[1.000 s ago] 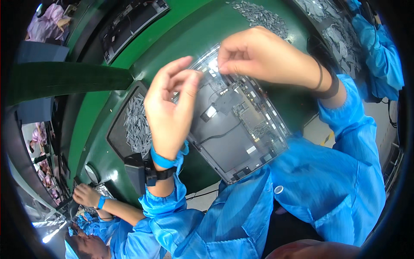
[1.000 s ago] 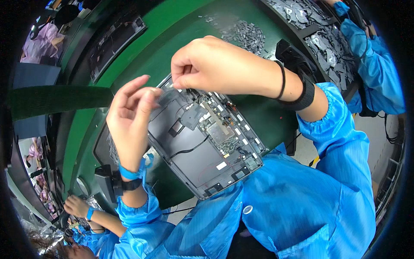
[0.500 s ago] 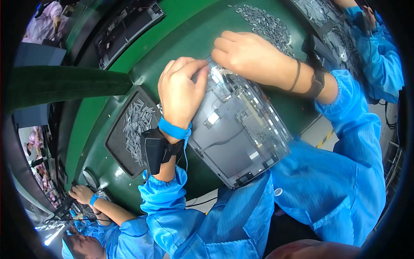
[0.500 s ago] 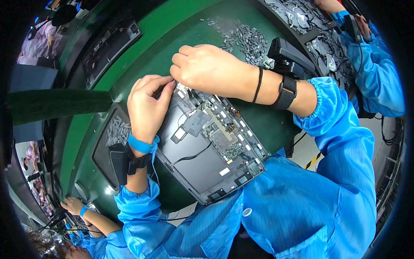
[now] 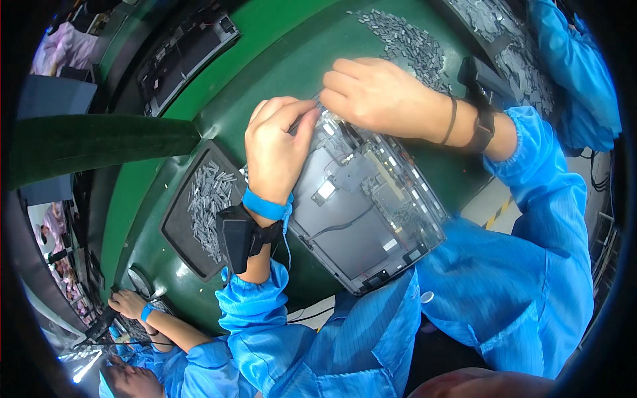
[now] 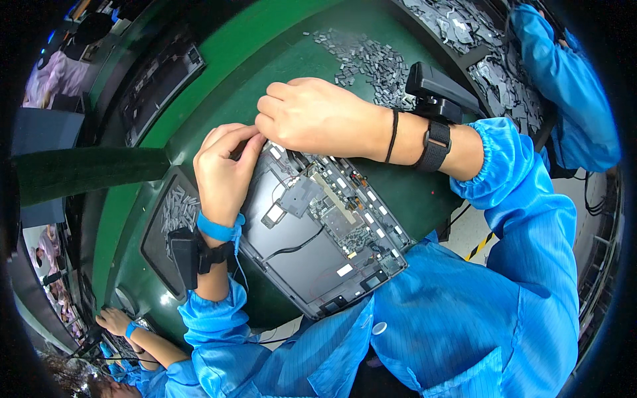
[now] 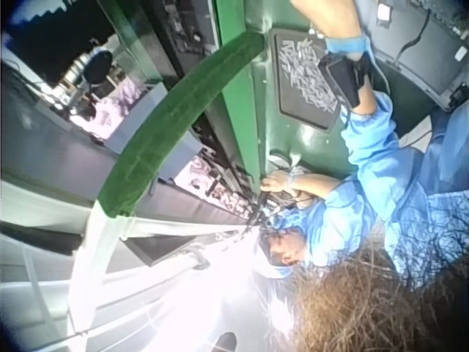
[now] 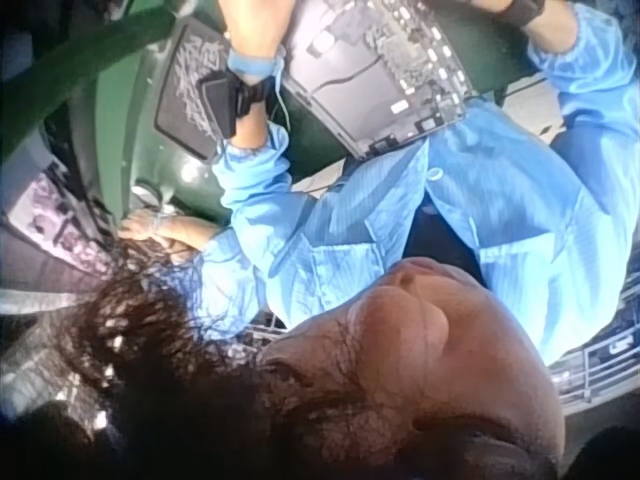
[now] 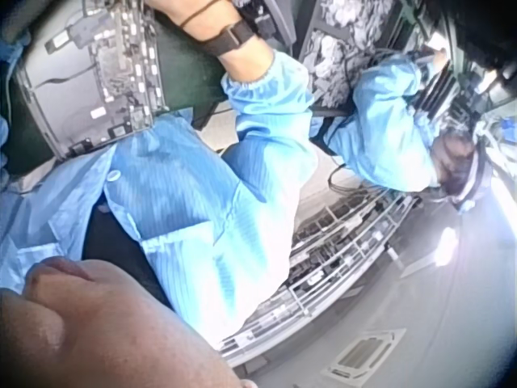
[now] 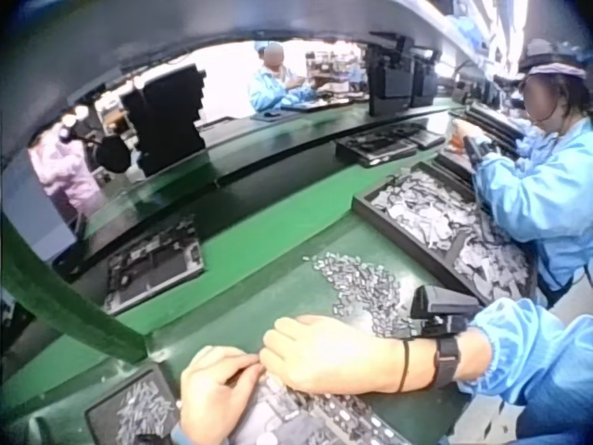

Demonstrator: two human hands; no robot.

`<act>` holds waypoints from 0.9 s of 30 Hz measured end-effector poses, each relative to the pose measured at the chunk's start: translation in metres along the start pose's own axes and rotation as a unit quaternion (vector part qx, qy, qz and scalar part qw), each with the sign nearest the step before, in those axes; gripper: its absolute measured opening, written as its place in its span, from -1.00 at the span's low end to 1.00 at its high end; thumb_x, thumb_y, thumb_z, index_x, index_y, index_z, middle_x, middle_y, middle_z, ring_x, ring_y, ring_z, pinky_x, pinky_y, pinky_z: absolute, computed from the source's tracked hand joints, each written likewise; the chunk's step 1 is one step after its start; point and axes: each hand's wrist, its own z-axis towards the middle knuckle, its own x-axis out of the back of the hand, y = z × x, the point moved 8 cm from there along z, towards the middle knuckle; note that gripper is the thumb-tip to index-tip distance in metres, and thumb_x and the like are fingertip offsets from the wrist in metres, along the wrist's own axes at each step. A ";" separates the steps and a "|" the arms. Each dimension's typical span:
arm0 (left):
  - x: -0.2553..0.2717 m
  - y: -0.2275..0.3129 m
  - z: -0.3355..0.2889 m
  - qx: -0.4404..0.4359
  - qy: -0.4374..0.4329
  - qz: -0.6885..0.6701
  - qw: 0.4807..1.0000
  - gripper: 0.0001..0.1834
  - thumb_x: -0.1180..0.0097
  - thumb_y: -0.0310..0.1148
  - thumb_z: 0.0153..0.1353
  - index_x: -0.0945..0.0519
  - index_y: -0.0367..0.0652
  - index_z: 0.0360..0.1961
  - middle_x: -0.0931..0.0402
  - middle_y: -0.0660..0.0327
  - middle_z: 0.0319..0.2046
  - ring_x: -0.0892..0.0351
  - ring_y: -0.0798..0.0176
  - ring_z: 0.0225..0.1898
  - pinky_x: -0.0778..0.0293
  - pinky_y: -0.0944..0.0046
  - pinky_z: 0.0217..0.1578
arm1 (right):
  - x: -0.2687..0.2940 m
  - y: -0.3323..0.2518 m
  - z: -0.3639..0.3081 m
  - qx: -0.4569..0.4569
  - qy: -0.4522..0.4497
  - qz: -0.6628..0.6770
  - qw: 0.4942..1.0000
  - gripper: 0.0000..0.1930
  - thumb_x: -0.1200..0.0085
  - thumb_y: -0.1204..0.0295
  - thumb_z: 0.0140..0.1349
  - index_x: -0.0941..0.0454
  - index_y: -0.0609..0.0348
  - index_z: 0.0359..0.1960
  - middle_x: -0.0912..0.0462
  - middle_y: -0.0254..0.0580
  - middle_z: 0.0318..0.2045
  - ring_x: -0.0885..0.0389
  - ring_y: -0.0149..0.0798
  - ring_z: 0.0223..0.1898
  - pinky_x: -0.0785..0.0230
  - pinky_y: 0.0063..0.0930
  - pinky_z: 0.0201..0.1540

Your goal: The person assembles the internal components of a laptop chassis by hand, installing internal cables, a circuit board, screws, and a thermal shield.

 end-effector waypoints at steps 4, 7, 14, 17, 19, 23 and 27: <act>0.002 0.006 0.001 -0.041 -0.009 0.049 0.998 -0.90 -0.29 -0.55 0.03 -0.68 -0.29 -0.37 -0.61 0.14 -0.40 -0.56 0.17 -0.37 -0.48 0.27 -0.33 | -0.001 0.005 0.009 -0.036 -0.025 0.030 0.999 -0.92 -0.11 0.47 -0.04 -0.50 0.19 -0.52 -0.51 -0.23 -0.48 -0.58 -0.22 -0.32 -0.51 -0.39 -0.29; 0.002 0.007 -0.001 -0.053 0.000 0.061 0.997 -0.91 -0.29 -0.55 0.03 -0.68 -0.27 -0.38 -0.60 0.14 -0.42 -0.55 0.14 -0.37 -0.47 0.24 -0.34 | -0.009 0.022 0.009 -0.085 -0.044 0.116 0.989 -0.92 -0.15 0.49 -0.01 -0.52 0.22 -0.50 -0.55 -0.13 -0.47 -0.65 -0.08 -0.31 -0.54 -0.25 -0.27; 0.002 0.013 0.000 -0.083 0.006 0.082 0.993 -0.91 -0.28 -0.54 0.03 -0.68 -0.26 -0.38 -0.60 0.12 -0.43 -0.55 0.08 -0.37 -0.47 0.20 -0.32 | -0.017 0.019 0.012 -0.007 -0.114 0.127 0.985 -0.93 -0.15 0.50 -0.04 -0.54 0.22 -0.52 -0.56 -0.12 -0.47 -0.66 -0.10 -0.32 -0.54 -0.27 -0.27; 0.005 0.021 -0.006 -0.111 0.012 0.146 0.983 -0.90 -0.27 -0.54 0.02 -0.66 -0.25 -0.38 -0.58 0.13 -0.44 -0.54 0.05 -0.36 -0.46 0.15 -0.30 | -0.011 0.013 0.014 0.025 -0.089 0.112 0.989 -0.93 -0.15 0.49 -0.05 -0.55 0.22 -0.52 -0.56 -0.15 -0.49 -0.65 -0.11 -0.33 -0.54 -0.28 -0.28; 0.003 0.025 -0.006 -0.130 0.013 0.170 0.977 -0.89 -0.28 -0.54 0.01 -0.65 -0.24 -0.39 -0.57 0.14 -0.44 -0.53 0.06 -0.37 -0.45 0.15 -0.30 | -0.010 0.012 0.013 0.028 -0.085 0.108 0.990 -0.93 -0.14 0.49 -0.05 -0.56 0.21 -0.52 -0.56 -0.17 -0.51 -0.65 -0.11 -0.35 -0.54 -0.29 -0.28; -0.003 0.028 -0.009 -0.180 0.021 0.210 0.961 -0.90 -0.26 -0.49 -0.03 -0.57 -0.19 -0.47 -0.45 0.20 -0.51 -0.46 0.13 -0.41 -0.41 0.16 -0.33 | -0.013 0.011 0.012 0.012 -0.092 0.093 0.991 -0.93 -0.14 0.48 -0.04 -0.56 0.21 -0.52 -0.56 -0.16 -0.51 -0.64 -0.11 -0.36 -0.55 -0.29 -0.29; -0.001 0.030 -0.008 -0.168 -0.009 0.232 0.958 -0.89 -0.31 -0.49 -0.01 -0.62 -0.21 -0.43 -0.53 0.19 -0.47 -0.52 0.10 -0.40 -0.44 0.16 -0.31 | -0.012 0.013 0.010 0.011 -0.080 0.094 0.992 -0.91 -0.10 0.46 -0.05 -0.45 0.16 -0.54 -0.44 -0.22 -0.50 -0.55 -0.18 -0.37 -0.48 -0.32 -0.36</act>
